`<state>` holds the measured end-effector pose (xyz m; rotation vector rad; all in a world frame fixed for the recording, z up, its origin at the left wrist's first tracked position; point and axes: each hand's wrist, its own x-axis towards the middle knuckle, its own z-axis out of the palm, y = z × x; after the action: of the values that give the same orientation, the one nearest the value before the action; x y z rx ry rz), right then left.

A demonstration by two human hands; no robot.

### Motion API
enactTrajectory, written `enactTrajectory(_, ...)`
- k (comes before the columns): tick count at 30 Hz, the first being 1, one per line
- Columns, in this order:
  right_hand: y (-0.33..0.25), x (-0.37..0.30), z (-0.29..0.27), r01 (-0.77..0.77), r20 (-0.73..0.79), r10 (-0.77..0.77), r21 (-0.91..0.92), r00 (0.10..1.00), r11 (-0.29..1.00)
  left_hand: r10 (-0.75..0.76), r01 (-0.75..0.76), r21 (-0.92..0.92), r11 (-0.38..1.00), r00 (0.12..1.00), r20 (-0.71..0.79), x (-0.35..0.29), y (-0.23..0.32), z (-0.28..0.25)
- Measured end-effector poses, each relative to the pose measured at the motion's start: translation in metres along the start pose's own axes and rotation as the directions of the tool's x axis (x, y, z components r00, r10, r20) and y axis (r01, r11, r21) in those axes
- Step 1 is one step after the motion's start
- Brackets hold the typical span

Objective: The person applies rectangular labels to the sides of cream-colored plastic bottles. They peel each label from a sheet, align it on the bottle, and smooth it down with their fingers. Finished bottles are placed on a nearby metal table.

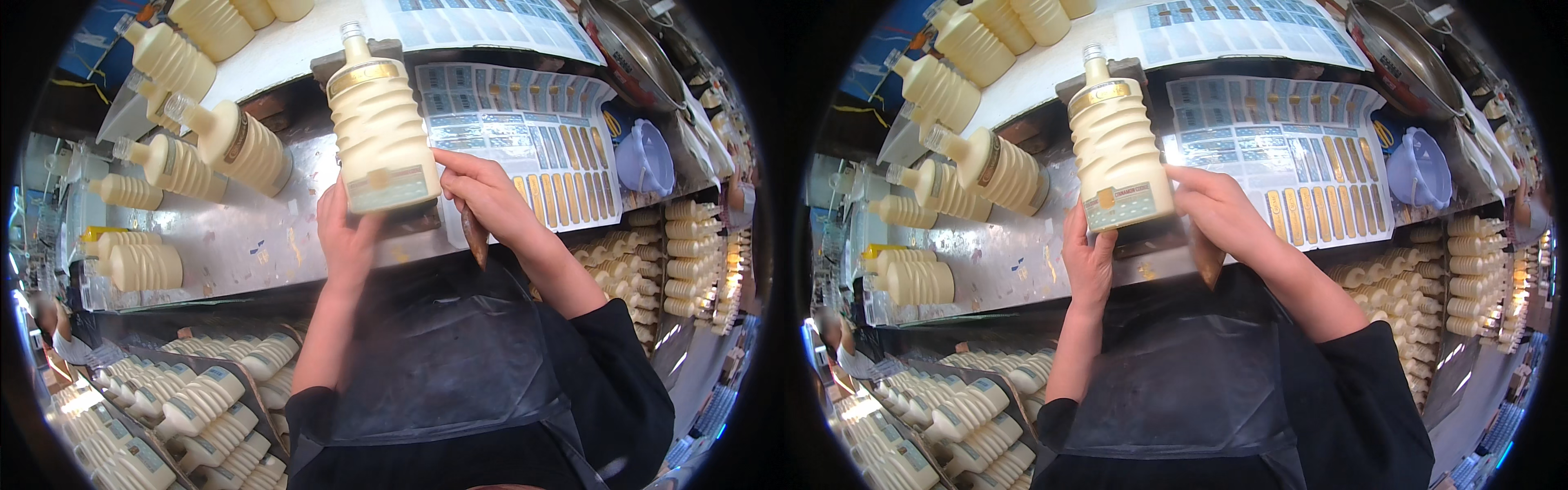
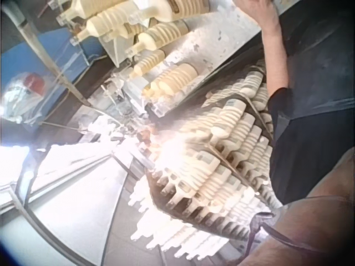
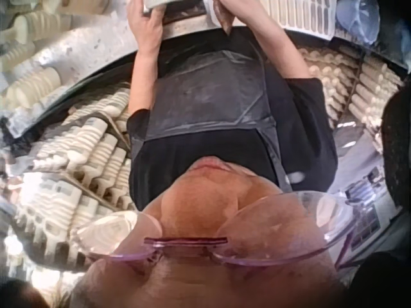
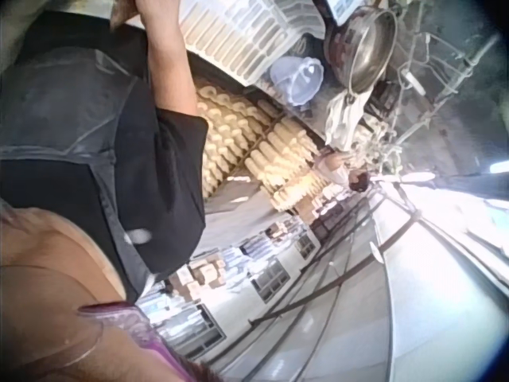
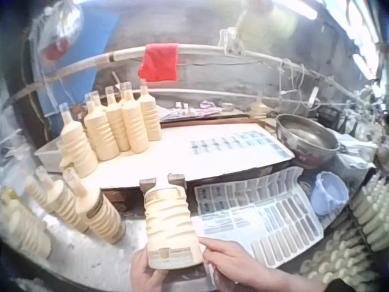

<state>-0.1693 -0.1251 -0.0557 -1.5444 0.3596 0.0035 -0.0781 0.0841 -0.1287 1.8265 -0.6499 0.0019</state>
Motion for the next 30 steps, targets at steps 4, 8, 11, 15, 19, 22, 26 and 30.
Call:
enactTrajectory(4, 0.007, 0.002, -0.004, 0.055, -0.008, -0.055, -0.004, 0.998, 0.998, -0.022, 0.021, 0.015, 1.0, 0.999, 0.034, -0.002, 0.001, 0.005)
enactTrajectory(8, 0.012, 0.003, -0.003, 0.064, -0.036, -0.065, -0.021, 0.997, 0.998, -0.049, 0.049, -0.004, 0.999, 0.997, 0.06, -0.001, 0.001, 0.006)
enactTrajectory(11, 0.014, 0.004, -0.003, 0.071, -0.035, -0.072, -0.011, 0.997, 0.997, -0.045, 0.044, 0.023, 0.999, 0.997, 0.069, -0.002, -0.003, 0.006)
enactTrajectory(15, 0.02, 0.006, -0.002, 0.089, -0.034, -0.088, 0.031, 0.996, 0.996, -0.039, 0.034, 0.068, 0.997, 0.997, 0.071, -0.002, -0.003, 0.005)
enactTrajectory(19, 0.016, 0.006, -0.004, 0.044, -0.023, -0.044, 0.015, 0.999, 0.999, -0.048, 0.044, 0.084, 0.996, 0.998, 0.048, -0.004, -0.004, 0.004)
enactTrajectory(22, 0.032, 0.014, -0.009, -0.013, 0.009, 0.013, 0.108, 1.0, 0.994, -0.026, 0.022, 0.155, 0.988, 0.999, 0.027, -0.002, 0.005, 0.003)
enactTrajectory(26, 0.044, 0.017, -0.005, 0.083, -0.019, -0.082, 0.054, 0.996, 0.995, -0.068, 0.072, -0.078, 0.994, 0.997, 0.043, -0.003, 0.001, -0.001)
enactTrajectory(30, 0.045, 0.021, 0.0, 0.084, -0.029, -0.085, -0.015, 0.996, 0.996, -0.221, 0.21, -0.519, 0.828, 0.974, 0.042, 0.0, -0.008, 0.008)
